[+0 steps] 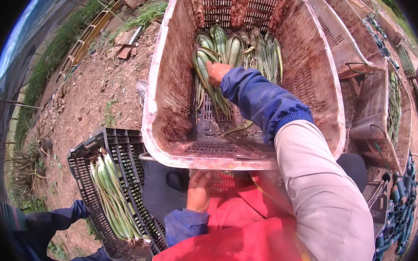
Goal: The person sits on the ground and peels the outer layers off long green vegetables by hand, placing the peeled items into a black crate. The person repeatedly picks up vegetables from a white basket, removes the outer layers, and transfers the cleaned vegetables to the crate.
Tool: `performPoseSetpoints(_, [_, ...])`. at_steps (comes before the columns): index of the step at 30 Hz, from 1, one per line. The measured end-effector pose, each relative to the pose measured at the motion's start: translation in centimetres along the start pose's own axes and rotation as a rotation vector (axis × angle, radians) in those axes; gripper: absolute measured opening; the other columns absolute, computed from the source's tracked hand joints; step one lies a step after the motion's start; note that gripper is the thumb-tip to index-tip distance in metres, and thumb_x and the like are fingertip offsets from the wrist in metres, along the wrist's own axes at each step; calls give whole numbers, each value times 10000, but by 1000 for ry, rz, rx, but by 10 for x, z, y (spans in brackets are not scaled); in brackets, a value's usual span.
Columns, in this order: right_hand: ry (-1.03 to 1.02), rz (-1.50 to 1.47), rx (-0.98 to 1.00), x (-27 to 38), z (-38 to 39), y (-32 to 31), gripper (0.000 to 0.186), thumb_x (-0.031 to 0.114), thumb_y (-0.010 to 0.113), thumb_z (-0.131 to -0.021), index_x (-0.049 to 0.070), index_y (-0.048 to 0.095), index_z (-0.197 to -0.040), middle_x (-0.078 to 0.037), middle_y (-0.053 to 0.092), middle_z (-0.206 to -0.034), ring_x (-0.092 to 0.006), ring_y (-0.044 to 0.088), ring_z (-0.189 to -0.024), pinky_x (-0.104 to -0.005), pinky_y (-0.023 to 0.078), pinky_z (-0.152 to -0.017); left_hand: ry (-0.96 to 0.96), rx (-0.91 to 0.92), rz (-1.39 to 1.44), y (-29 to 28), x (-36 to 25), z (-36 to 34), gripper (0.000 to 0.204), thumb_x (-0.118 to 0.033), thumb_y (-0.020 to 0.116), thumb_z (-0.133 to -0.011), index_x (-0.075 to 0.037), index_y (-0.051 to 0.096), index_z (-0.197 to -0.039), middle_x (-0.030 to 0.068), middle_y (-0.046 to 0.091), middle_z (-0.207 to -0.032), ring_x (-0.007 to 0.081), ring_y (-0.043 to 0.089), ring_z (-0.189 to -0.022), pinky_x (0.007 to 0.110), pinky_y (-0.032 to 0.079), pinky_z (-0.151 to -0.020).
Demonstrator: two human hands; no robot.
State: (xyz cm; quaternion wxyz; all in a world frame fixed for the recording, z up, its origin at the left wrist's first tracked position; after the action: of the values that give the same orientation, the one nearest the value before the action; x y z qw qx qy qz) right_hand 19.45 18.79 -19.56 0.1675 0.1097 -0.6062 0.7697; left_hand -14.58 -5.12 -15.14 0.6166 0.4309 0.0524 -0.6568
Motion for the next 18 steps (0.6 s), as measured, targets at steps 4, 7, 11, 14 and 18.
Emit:
performPoseSetpoints(4, [228,13,-39,27,-15,51,1103,393,731,-874,34,2,-1621,-358,527,-1270,-498,656,-1027,-529,538,-890,88,-84,8,-6,14,-5,279,-88,647,-982,-5,621,-1247,72,695,-1088,185,713,-888,292,616,-575])
performPoseSetpoints(7, [250,-38,-173,25,-9,67,1137,258,756,-830,124,-33,-1638,-335,480,-1266,-513,649,-992,-555,533,-876,122,-65,-63,-16,24,-6,271,-76,647,-981,-12,618,-1243,67,678,-1108,156,689,-918,285,612,-584])
performPoseSetpoints(11, [266,-279,-283,-7,-7,63,999,158,649,-830,67,52,-1625,-348,530,-1271,-530,601,-1090,-545,484,-970,-47,-50,-65,-1,5,-2,247,-115,634,-1001,-25,624,-1231,74,692,-1096,163,700,-903,281,599,-643])
performPoseSetpoints(14, [277,-361,-148,2,-4,19,832,150,588,-825,-16,243,-1563,-366,609,-1238,-479,619,-1142,-486,496,-993,-21,-32,-103,7,0,4,256,-138,620,-1011,-27,618,-1242,78,700,-1070,162,703,-895,278,596,-655])
performPoseSetpoints(18, [250,-588,-139,-15,4,-49,647,158,637,-807,-50,519,-1408,-162,691,-960,-231,648,-735,-368,529,-659,-11,53,-158,19,-6,6,328,-182,612,-1014,-7,587,-1292,95,700,-1048,170,700,-909,276,586,-670])
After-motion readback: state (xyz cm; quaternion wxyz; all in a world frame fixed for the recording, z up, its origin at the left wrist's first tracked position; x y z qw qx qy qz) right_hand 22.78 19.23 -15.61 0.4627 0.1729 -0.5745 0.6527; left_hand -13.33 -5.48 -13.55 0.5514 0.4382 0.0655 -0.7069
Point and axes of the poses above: each hand's wrist, its own z-axis away from the middle knuckle, its own y-axis out of the palm, x = y × z, the point moved 1 cm from there along -z, towards the middle knuckle
